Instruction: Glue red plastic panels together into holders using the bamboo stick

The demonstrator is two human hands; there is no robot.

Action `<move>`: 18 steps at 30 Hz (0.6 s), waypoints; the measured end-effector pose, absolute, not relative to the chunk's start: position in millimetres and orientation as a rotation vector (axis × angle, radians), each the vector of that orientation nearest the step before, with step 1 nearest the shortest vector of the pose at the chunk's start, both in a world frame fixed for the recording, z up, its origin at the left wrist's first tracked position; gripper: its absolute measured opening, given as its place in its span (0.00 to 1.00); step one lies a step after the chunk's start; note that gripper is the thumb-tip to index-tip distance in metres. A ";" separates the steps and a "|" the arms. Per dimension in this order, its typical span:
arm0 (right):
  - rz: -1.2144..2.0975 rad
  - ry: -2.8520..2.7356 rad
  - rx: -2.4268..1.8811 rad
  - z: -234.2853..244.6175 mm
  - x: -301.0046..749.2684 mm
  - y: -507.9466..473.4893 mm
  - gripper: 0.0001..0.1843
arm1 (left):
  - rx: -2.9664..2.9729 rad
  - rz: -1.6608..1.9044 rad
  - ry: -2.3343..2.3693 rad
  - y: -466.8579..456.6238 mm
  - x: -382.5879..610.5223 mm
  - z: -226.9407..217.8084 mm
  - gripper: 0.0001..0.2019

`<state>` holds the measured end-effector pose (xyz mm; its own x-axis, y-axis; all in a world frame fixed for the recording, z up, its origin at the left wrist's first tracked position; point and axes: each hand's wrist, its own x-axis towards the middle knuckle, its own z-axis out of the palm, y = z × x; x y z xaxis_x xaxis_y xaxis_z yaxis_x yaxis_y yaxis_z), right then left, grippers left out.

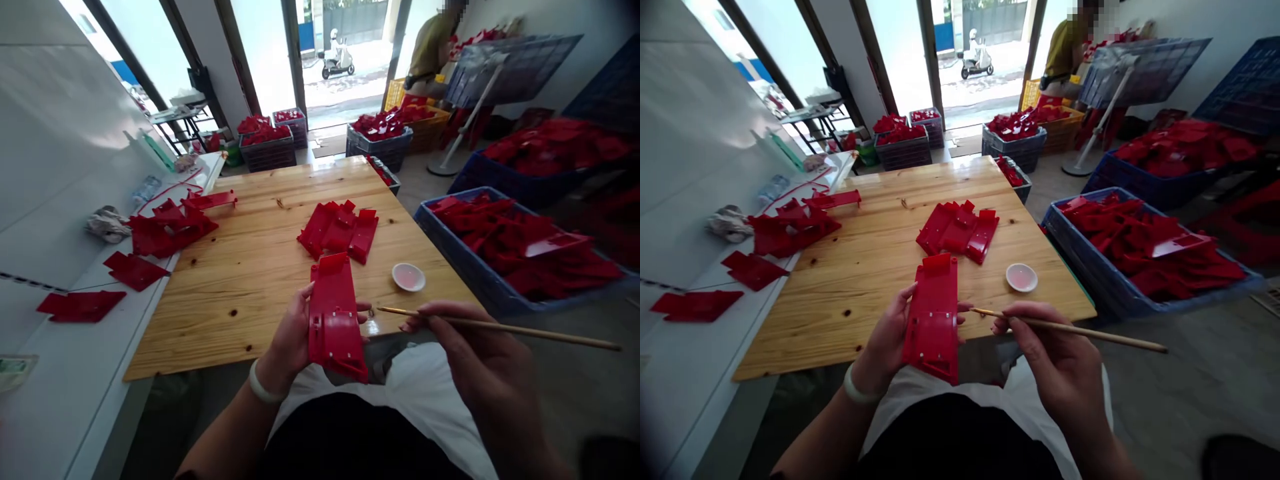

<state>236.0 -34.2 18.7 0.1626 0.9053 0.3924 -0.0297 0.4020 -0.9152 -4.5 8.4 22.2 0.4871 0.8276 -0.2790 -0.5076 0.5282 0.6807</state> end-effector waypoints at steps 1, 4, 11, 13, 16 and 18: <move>0.830 -1.220 -0.941 20.6 233.9 -36.3 0.06 | 0.580 0.867 0.654 5.0 1.2 24.6 0.34; 0.815 -1.270 -0.937 25.2 228.2 -41.1 0.06 | 0.645 0.851 0.680 -1.9 10.0 29.6 0.34; 0.887 -1.366 -0.906 23.8 226.2 -40.9 0.08 | 0.724 0.849 0.745 -10.0 10.6 31.1 0.40; 0.914 -1.382 -0.901 22.8 227.3 -38.9 0.09 | 0.750 0.881 0.739 -12.2 11.7 32.4 0.40; 0.906 -1.455 -0.824 21.7 229.2 -34.2 0.08 | 0.737 0.880 0.746 -14.8 13.3 34.4 0.38; 0.894 -1.496 -0.778 21.1 230.1 -31.1 0.08 | 0.721 0.879 0.755 -15.7 13.7 34.7 0.38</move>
